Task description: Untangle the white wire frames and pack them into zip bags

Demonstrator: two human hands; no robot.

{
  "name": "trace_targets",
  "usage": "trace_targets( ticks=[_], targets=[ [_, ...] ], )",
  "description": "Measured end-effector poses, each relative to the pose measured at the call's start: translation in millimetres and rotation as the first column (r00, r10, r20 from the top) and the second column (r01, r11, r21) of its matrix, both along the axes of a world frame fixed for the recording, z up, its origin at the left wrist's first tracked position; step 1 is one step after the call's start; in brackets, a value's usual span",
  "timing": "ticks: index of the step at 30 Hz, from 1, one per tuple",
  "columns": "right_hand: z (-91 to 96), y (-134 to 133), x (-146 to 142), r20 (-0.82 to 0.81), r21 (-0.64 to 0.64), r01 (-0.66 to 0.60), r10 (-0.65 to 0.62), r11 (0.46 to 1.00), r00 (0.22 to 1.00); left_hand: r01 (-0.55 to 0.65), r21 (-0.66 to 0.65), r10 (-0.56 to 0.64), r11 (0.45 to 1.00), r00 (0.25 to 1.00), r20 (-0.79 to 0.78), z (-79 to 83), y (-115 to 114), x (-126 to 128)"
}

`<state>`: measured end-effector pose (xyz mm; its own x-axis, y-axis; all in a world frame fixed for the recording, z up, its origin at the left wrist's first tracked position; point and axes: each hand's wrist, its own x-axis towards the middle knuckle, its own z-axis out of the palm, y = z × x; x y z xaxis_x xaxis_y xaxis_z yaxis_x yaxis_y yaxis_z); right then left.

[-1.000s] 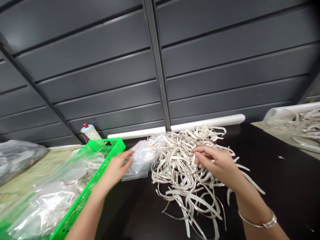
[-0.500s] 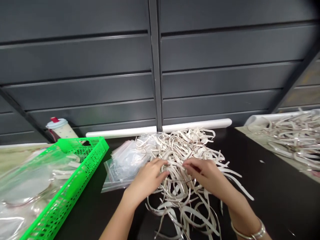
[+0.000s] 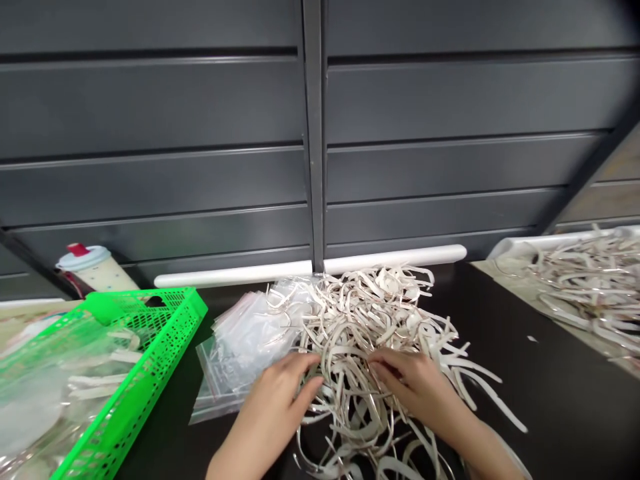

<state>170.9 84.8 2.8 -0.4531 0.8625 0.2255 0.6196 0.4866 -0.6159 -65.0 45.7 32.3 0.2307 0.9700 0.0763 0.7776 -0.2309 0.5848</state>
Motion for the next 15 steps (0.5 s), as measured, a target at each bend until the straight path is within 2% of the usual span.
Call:
trace_targets(
  ticks=[3,5,7,9,10,12,15],
  targets=[
    [3.8,2,7,-0.01,0.017,0.026,-0.026,0.999,1.0,-0.018,0.045,0.019,0.999,1.0,-0.015,5.7,-5,-3],
    [3.7,7,14,-0.038,0.096,0.11,-0.106,0.989,0.994,-0.032,0.078,0.035,0.996,0.999,-0.038,10.0,-9,-5],
    [1.2,14,21,-0.072,0.221,0.221,-0.21,0.95,0.975,-0.046,0.107,0.052,0.993,0.997,-0.059,13.6,-12,-6],
    [-2.0,19,24,-0.106,0.315,0.275,-0.255,0.908,0.961,-0.056,0.125,0.065,0.991,0.995,-0.071,16.3,-16,-5],
    [-3.7,21,23,-0.116,0.334,0.267,-0.242,0.904,0.963,-0.057,0.129,0.067,0.99,0.995,-0.076,17.4,-18,-4],
    [-7.0,22,15,-0.093,0.309,0.203,-0.183,0.929,0.979,-0.044,0.128,0.055,0.991,0.995,-0.087,19.4,-22,-2],
    [-13.7,19,-4,0.058,0.206,0.101,-0.115,0.973,0.992,-0.004,0.118,0.016,0.993,0.995,-0.098,22.3,-26,2]
  ],
)
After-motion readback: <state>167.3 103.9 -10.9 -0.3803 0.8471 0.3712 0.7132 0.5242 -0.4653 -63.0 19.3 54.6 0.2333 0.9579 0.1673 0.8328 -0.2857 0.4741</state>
